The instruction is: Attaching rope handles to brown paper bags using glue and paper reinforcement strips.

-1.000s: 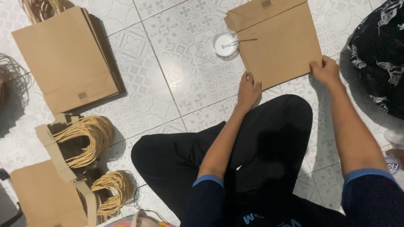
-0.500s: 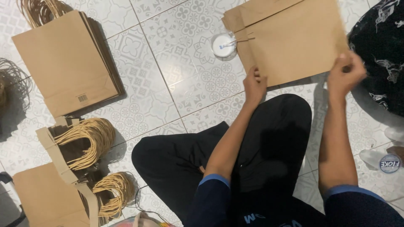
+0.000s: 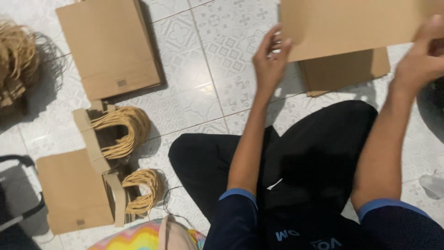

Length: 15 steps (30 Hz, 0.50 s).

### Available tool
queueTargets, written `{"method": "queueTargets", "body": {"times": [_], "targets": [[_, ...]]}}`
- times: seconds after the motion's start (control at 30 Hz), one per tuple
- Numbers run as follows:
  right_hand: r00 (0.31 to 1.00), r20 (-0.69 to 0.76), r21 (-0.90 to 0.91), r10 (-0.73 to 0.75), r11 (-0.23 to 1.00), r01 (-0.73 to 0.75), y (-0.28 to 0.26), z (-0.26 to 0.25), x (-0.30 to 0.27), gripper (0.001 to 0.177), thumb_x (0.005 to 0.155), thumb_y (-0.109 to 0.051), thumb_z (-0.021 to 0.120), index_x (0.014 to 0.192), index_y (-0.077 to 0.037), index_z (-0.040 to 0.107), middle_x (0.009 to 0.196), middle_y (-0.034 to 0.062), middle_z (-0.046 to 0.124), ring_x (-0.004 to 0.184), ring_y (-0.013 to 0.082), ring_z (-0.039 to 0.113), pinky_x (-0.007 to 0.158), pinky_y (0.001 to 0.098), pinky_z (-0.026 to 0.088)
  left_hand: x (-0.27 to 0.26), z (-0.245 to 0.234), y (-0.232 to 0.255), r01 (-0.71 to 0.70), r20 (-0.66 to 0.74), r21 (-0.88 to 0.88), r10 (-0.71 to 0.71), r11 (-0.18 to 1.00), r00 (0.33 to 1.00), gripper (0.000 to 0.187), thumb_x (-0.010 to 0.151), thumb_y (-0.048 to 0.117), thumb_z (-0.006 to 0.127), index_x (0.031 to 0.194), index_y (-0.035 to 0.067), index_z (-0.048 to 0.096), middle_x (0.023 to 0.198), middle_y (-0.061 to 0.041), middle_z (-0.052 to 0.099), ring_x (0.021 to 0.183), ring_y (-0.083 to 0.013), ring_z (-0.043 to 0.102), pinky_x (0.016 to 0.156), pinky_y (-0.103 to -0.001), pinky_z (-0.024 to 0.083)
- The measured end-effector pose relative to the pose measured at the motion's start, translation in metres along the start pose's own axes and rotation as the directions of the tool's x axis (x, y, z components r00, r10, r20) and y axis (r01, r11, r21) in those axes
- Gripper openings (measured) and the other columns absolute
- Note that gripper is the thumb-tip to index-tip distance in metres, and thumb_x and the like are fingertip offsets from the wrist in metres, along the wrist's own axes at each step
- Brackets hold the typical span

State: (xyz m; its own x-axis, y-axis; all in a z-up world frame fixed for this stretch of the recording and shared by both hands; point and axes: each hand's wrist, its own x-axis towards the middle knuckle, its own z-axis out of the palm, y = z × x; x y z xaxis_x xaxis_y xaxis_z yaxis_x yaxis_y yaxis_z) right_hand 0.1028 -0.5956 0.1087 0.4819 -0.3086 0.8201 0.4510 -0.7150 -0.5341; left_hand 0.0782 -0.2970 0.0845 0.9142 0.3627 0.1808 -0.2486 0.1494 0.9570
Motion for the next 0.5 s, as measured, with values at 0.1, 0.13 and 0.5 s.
{"method": "queueTargets", "body": {"times": [0.1, 0.13, 0.5], "targets": [[0.996, 0.076, -0.102, -0.043, 0.993, 0.051, -0.009, 0.053, -0.045, 0.039, 0.111, -0.008, 0.086, 0.128, 0.002, 0.052, 0.118, 0.0146, 0.050, 0.097, 0.0258, 0.059, 0.084, 0.0373, 0.058, 0.009, -0.071, 0.035, 0.004, -0.102, 0.109, 0.007, 0.994, 0.995, 0.046, 0.093, 0.010, 0.075, 0.138, 0.016, 0.063, 0.106, -0.004, 0.073, 0.088, -0.0106, 0.066, 0.067, -0.019, 0.052], [0.996, 0.083, -0.089, -0.044, 0.995, 0.052, -0.037, 0.065, -0.054, 0.039, 0.111, -0.008, 0.086, 0.128, 0.002, 0.052, 0.118, 0.0146, 0.050, 0.097, 0.0258, 0.059, 0.084, 0.0373, 0.058, 0.009, -0.094, 0.040, 0.003, -0.115, 0.114, 0.011, 0.993, 0.993, 0.046, 0.093, 0.010, 0.075, 0.138, 0.016, 0.063, 0.106, -0.004, 0.073, 0.088, -0.0106, 0.066, 0.067, -0.019, 0.052], [0.592, 0.735, -0.098, 0.331, 0.915, -0.390, -0.117, 0.148, -0.237, 0.046, 0.081, 0.004, 0.084, 0.124, 0.007, 0.067, 0.106, 0.0271, 0.072, 0.105, 0.0436, 0.070, 0.071, 0.0407, 0.061, -0.038, -0.265, -0.110, 0.410, -0.379, 0.573, -0.213, 0.710, 0.900, 0.065, 0.087, -0.013, 0.068, 0.149, -0.004, 0.051, 0.121, -0.026, 0.066, 0.112, -0.0396, 0.068, 0.094, -0.046, 0.059]]}}
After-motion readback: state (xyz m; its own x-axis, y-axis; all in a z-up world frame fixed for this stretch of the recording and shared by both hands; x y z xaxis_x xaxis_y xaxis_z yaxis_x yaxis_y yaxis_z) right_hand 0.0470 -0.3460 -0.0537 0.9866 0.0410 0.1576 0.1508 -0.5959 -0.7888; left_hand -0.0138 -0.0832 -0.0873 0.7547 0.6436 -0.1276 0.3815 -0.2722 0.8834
